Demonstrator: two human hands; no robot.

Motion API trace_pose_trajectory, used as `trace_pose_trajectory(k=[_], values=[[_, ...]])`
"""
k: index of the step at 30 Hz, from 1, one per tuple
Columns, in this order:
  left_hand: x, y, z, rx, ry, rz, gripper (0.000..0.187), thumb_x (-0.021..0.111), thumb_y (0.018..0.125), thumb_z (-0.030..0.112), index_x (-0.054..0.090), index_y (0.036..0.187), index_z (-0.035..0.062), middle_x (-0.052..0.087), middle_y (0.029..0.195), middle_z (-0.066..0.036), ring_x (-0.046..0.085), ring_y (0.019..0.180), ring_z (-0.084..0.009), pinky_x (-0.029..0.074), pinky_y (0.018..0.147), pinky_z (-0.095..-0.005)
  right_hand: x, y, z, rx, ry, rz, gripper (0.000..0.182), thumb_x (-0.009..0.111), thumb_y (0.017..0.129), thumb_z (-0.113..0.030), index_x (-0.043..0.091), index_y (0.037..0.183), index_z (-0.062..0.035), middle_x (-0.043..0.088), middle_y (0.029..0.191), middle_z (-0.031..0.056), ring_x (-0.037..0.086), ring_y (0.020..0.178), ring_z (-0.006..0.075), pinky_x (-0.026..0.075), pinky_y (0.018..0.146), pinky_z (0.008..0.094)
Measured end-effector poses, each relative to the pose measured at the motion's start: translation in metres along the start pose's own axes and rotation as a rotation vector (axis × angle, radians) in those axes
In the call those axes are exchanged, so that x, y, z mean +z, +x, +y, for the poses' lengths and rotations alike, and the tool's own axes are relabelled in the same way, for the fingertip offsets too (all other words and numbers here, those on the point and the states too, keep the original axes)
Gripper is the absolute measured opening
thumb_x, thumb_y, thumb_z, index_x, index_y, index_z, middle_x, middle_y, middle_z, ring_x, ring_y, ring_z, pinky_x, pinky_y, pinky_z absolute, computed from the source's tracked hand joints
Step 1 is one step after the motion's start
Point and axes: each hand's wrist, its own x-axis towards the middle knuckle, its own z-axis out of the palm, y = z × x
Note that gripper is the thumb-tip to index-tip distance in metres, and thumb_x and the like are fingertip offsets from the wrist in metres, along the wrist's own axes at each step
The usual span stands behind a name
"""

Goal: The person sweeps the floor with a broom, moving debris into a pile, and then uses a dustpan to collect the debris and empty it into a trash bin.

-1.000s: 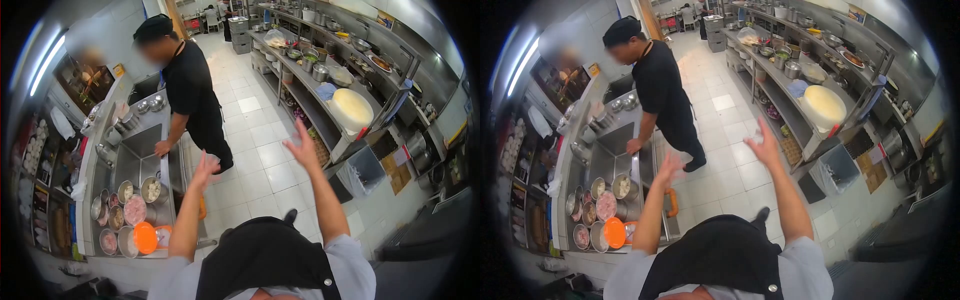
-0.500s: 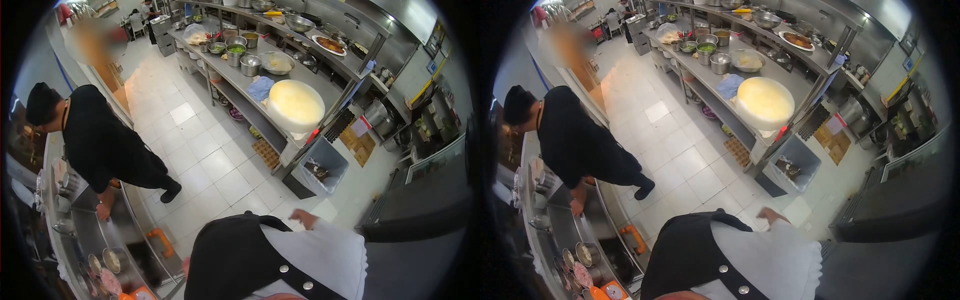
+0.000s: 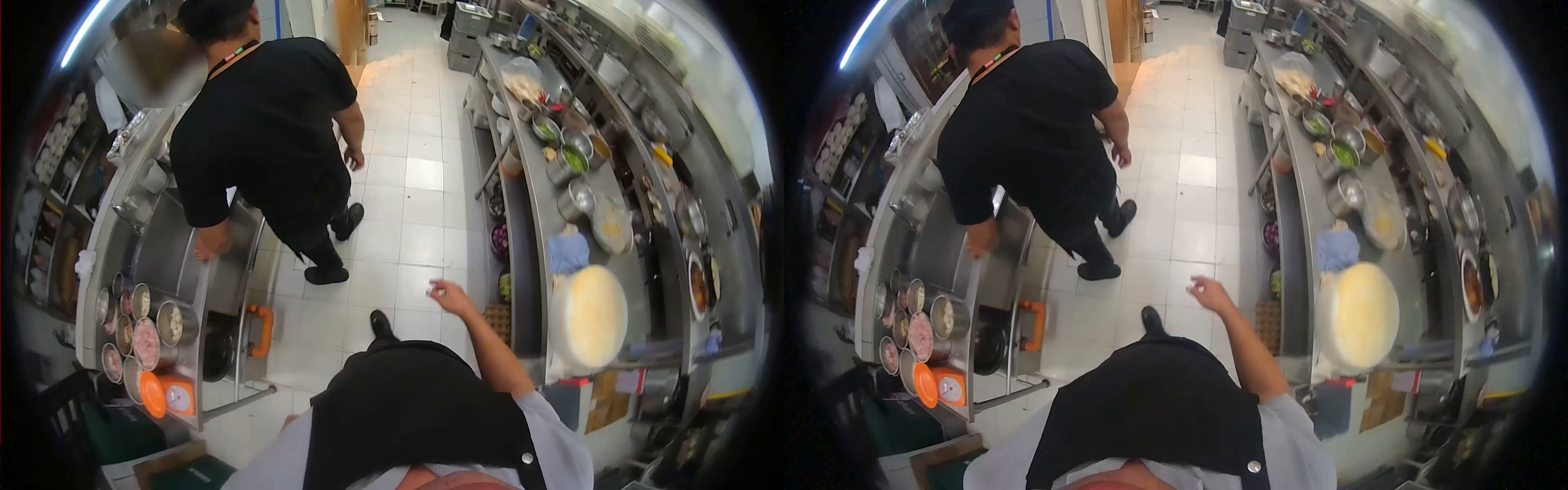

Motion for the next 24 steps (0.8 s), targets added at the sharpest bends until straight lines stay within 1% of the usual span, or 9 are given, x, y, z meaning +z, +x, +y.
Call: trace_pose_trajectory(k=[5, 8, 11, 12, 13, 15, 17, 20, 24], values=[[-0.058, 0.087, 0.038, -0.249, -0.241, -0.062, 0.025, 0.065, 0.088, 0.026, 0.075, 0.076, 0.0067, 0.076, 0.079, -0.014, 0.075, 0.075, -0.0298, 0.058, 0.067, -0.0473, -0.029, -0.075, 0.092, 0.483, 0.059, -0.175, 0.056, 0.073, 0.097, -0.041, 0.069, 0.134, 0.0019, 0.074, 0.128, 0.0218, 0.071, 0.117, 0.0327, 0.054, 0.099, 0.0426], [-0.124, 0.156, 0.079, -0.169, -0.185, 0.032, 0.027, 0.063, 0.087, 0.025, 0.075, 0.069, 0.0082, 0.075, 0.076, -0.014, 0.074, 0.073, -0.0298, 0.058, 0.065, -0.0483, -0.064, -0.155, 0.142, 0.815, -0.085, -0.074, 0.05, 0.075, 0.091, -0.039, 0.075, 0.121, 0.001, 0.074, 0.116, 0.0279, 0.073, 0.104, 0.0426, 0.054, 0.092, 0.0525], [-0.219, 0.263, 0.141, 0.14, 0.098, 0.22, 0.026, 0.063, 0.086, 0.024, 0.075, 0.069, 0.0089, 0.075, 0.077, -0.015, 0.074, 0.073, -0.0304, 0.058, 0.068, -0.0488, -0.096, -0.225, 0.171, 0.353, -0.669, -0.434, 0.048, 0.073, 0.091, -0.039, 0.075, 0.114, 0.0034, 0.075, 0.109, 0.0282, 0.073, 0.102, 0.0418, 0.054, 0.09, 0.0521], [-0.268, 0.288, 0.179, 0.253, 0.204, 0.296, 0.023, 0.064, 0.087, 0.022, 0.076, 0.073, 0.0086, 0.075, 0.079, -0.017, 0.074, 0.075, -0.031, 0.058, 0.073, -0.0486, -0.104, -0.216, 0.175, 0.242, -0.73, -0.492, 0.047, 0.072, 0.091, -0.038, 0.075, 0.113, 0.0035, 0.075, 0.108, 0.028, 0.074, 0.101, 0.0413, 0.054, 0.089, 0.0519], [-0.338, 0.247, 0.251, 0.3, -0.011, 0.404, 0.023, 0.066, 0.09, 0.026, 0.078, 0.081, 0.0081, 0.076, 0.088, -0.02, 0.074, 0.082, -0.035, 0.057, 0.078, -0.0503, -0.109, -0.206, 0.182, 0.362, -0.599, -0.518, 0.047, 0.072, 0.091, -0.038, 0.075, 0.113, 0.0036, 0.075, 0.108, 0.0278, 0.074, 0.101, 0.0408, 0.055, 0.088, 0.0516], [-0.381, 0.311, 0.305, 0.488, 0.082, 0.559, 0.022, 0.068, 0.094, 0.028, 0.08, 0.096, 0.009, 0.075, 0.089, -0.021, 0.073, 0.084, -0.0362, 0.056, 0.077, -0.0503, -0.112, -0.176, 0.192, 0.604, -0.362, -0.487, 0.045, 0.072, 0.092, -0.037, 0.075, 0.112, 0.0037, 0.075, 0.106, 0.0274, 0.074, 0.099, 0.0399, 0.055, 0.087, 0.0511], [-0.431, 0.281, 0.381, 0.607, 0.07, 0.616, 0.029, 0.064, 0.093, 0.032, 0.077, 0.091, 0.0058, 0.074, 0.097, -0.023, 0.071, 0.094, -0.0405, 0.055, 0.083, -0.0525, -0.118, -0.131, 0.206, 0.697, -0.234, -0.473, 0.044, 0.072, 0.092, -0.036, 0.075, 0.111, 0.0039, 0.075, 0.105, 0.0271, 0.074, 0.098, 0.0389, 0.055, 0.085, 0.0506], [-0.423, 0.275, 0.442, 0.437, -0.53, 0.622, 0.032, 0.06, 0.095, 0.032, 0.077, 0.091, 0.0048, 0.074, 0.098, -0.024, 0.07, 0.096, -0.0425, 0.054, 0.087, -0.0526, -0.135, -0.039, 0.233, 0.695, -0.116, -0.438, 0.042, 0.071, 0.092, -0.034, 0.075, 0.109, 0.0042, 0.075, 0.103, 0.0265, 0.074, 0.096, 0.0375, 0.056, 0.083, 0.0499], [-0.352, 0.283, 0.431, 0.122, -0.37, 0.52, 0.04, 0.061, 0.099, 0.038, 0.073, 0.104, -0.0001, 0.072, 0.113, -0.027, 0.068, 0.108, -0.0452, 0.055, 0.093, -0.0533, -0.175, 0.122, 0.267, 0.605, -0.032, -0.338, 0.04, 0.071, 0.092, -0.032, 0.075, 0.107, 0.0046, 0.076, 0.1, 0.0258, 0.075, 0.093, 0.0356, 0.056, 0.081, 0.0489]])
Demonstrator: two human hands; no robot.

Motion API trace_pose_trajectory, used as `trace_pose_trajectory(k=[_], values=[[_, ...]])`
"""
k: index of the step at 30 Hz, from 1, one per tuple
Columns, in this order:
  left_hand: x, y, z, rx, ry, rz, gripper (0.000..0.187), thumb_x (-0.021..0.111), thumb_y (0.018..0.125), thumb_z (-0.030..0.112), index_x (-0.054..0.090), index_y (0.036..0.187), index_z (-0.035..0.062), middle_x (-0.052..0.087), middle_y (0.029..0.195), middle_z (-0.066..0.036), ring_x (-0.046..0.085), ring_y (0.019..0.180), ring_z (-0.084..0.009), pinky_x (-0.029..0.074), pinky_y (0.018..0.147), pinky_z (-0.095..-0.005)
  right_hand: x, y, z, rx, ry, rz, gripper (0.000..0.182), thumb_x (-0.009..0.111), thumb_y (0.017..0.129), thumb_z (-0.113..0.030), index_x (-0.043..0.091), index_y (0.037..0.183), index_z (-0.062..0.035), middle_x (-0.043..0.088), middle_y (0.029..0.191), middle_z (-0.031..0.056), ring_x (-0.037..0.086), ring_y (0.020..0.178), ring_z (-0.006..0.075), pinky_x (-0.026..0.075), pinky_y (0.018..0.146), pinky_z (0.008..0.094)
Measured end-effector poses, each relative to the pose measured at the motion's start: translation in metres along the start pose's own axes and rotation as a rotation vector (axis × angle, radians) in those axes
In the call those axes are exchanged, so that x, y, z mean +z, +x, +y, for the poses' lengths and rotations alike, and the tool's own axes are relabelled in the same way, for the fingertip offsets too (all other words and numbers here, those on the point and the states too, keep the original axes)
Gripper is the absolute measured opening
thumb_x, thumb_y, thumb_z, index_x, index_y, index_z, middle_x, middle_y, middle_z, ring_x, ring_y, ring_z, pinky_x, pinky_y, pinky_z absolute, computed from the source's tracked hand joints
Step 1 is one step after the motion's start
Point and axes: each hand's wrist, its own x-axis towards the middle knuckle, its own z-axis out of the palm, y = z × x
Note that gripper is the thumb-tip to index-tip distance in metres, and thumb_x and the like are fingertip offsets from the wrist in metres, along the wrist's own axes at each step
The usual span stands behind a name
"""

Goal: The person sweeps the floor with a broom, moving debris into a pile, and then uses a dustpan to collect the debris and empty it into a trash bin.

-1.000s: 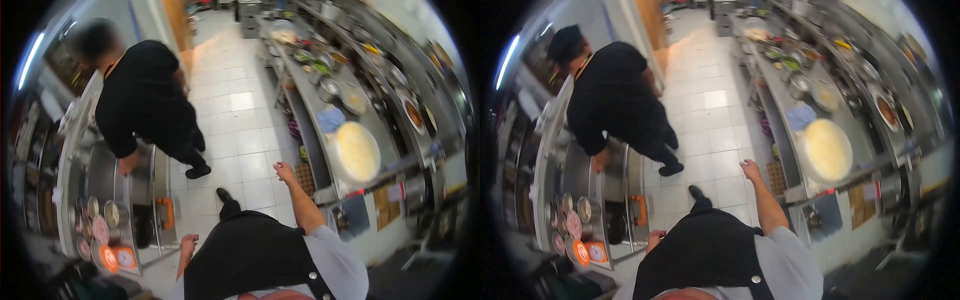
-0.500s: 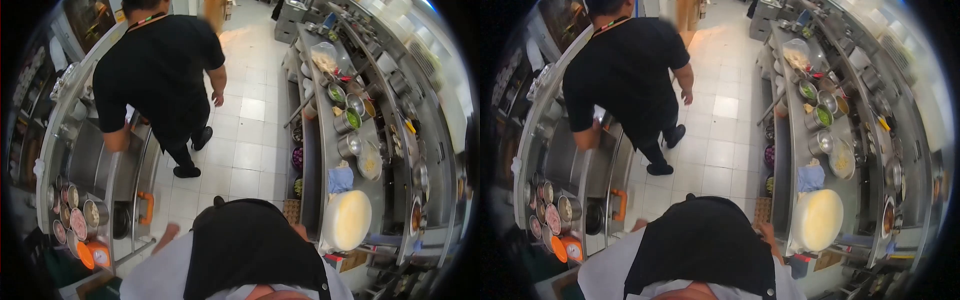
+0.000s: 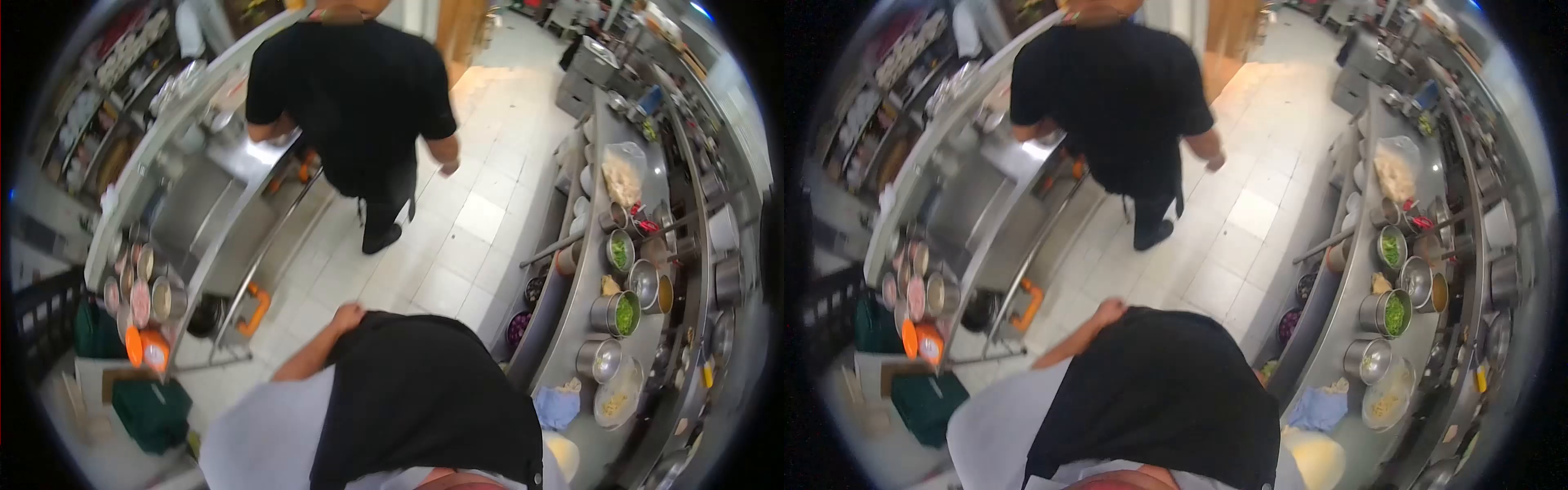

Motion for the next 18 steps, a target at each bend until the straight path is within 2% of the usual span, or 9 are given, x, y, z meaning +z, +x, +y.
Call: trace_pose_trajectory(k=[3, 4, 5, 8, 9, 13, 14, 16, 18], values=[[0.034, -0.051, -0.088, -0.186, 0.41, 0.036, 0.02, 0.061, 0.09, 0.019, 0.072, 0.097, 0.0026, 0.075, 0.103, -0.02, 0.072, 0.102, -0.039, 0.058, 0.086, -0.0507, -0.096, 0.097, -0.06, -0.05, 0.055, 0.135, 0.038, 0.07, 0.093, -0.03, 0.075, 0.106, 0.0049, 0.076, 0.098, 0.0252, 0.075, 0.091, 0.0342, 0.056, 0.079, 0.0481], [0.037, -0.077, -0.106, -0.354, 0.342, 0.027, 0.022, 0.063, 0.091, 0.022, 0.076, 0.098, 0.0057, 0.075, 0.102, -0.017, 0.073, 0.1, -0.0356, 0.059, 0.086, -0.0492, -0.123, 0.147, -0.061, -0.087, 0.119, 0.196, 0.037, 0.069, 0.097, -0.033, 0.073, 0.114, -0.0006, 0.075, 0.106, 0.0181, 0.073, 0.085, 0.0295, 0.057, 0.071, 0.0449], [0.026, -0.108, -0.117, -0.145, 0.612, -0.249, 0.025, 0.062, 0.093, 0.025, 0.081, 0.102, 0.0107, 0.077, 0.104, -0.015, 0.074, 0.102, -0.0328, 0.06, 0.084, -0.0492, -0.148, 0.199, -0.058, -0.127, 0.18, 0.255, 0.037, 0.067, 0.101, -0.036, 0.072, 0.121, -0.0062, 0.073, 0.113, 0.0109, 0.07, 0.079, 0.0248, 0.057, 0.064, 0.0417], [0.04, -0.163, -0.121, -0.347, 0.492, -0.322, 0.023, 0.065, 0.089, 0.026, 0.081, 0.099, 0.0112, 0.077, 0.102, -0.015, 0.074, 0.101, -0.0323, 0.06, 0.084, -0.0494, -0.239, 0.198, -0.186, -0.032, 0.606, 0.231, 0.041, 0.067, 0.101, -0.038, 0.067, 0.128, -0.0075, 0.07, 0.116, 0.0097, 0.069, 0.078, 0.0252, 0.058, 0.063, 0.0426], [0.049, -0.166, -0.12, -0.421, 0.446, -0.324, 0.023, 0.066, 0.088, 0.026, 0.081, 0.098, 0.0113, 0.077, 0.101, -0.015, 0.074, 0.101, -0.0321, 0.06, 0.084, -0.0495, -0.253, 0.217, -0.208, -0.055, 0.61, 0.234, 0.041, 0.067, 0.101, -0.038, 0.065, 0.13, -0.008, 0.069, 0.114, 0.0091, 0.068, 0.078, 0.0251, 0.058, 0.062, 0.0432], [0.089, -0.137, -0.113, -0.524, 0.405, -0.283, 0.022, 0.07, 0.083, 0.026, 0.082, 0.094, 0.0119, 0.078, 0.099, -0.014, 0.074, 0.099, -0.0314, 0.06, 0.083, -0.0498, -0.239, 0.273, -0.244, -0.069, 0.566, 0.105, 0.044, 0.064, 0.103, -0.04, 0.061, 0.135, -0.0092, 0.069, 0.116, 0.0098, 0.069, 0.086, 0.0269, 0.059, 0.063, 0.0465], [0.097, -0.118, -0.109, -0.497, 0.447, -0.256, 0.021, 0.071, 0.082, 0.026, 0.082, 0.093, 0.012, 0.078, 0.098, -0.014, 0.074, 0.099, -0.0312, 0.06, 0.083, -0.0498, -0.232, 0.287, -0.245, -0.054, 0.543, 0.053, 0.044, 0.063, 0.104, -0.041, 0.061, 0.135, -0.0093, 0.069, 0.118, 0.0107, 0.07, 0.089, 0.0279, 0.06, 0.064, 0.0476], [0.108, -0.062, -0.11, -0.411, 0.48, -0.188, 0.021, 0.073, 0.079, 0.026, 0.083, 0.092, 0.0123, 0.078, 0.097, -0.014, 0.074, 0.098, -0.0309, 0.06, 0.083, -0.05, -0.205, 0.271, -0.257, 0.036, 0.435, -0.031, 0.039, 0.066, 0.102, -0.035, 0.065, 0.13, -0.0083, 0.068, 0.108, 0.0092, 0.071, 0.091, 0.0289, 0.062, 0.069, 0.0513], [0.083, 0.006, -0.102, -0.294, 0.211, -0.195, 0.026, 0.084, 0.067, 0.026, 0.08, 0.088, 0.0108, 0.076, 0.097, -0.015, 0.072, 0.095, -0.0358, 0.059, 0.085, -0.0477, -0.209, 0.273, -0.26, -0.038, 0.196, -0.155, 0.04, 0.067, 0.101, -0.036, 0.066, 0.13, -0.0092, 0.068, 0.107, 0.0097, 0.071, 0.088, 0.0291, 0.061, 0.065, 0.0521]])
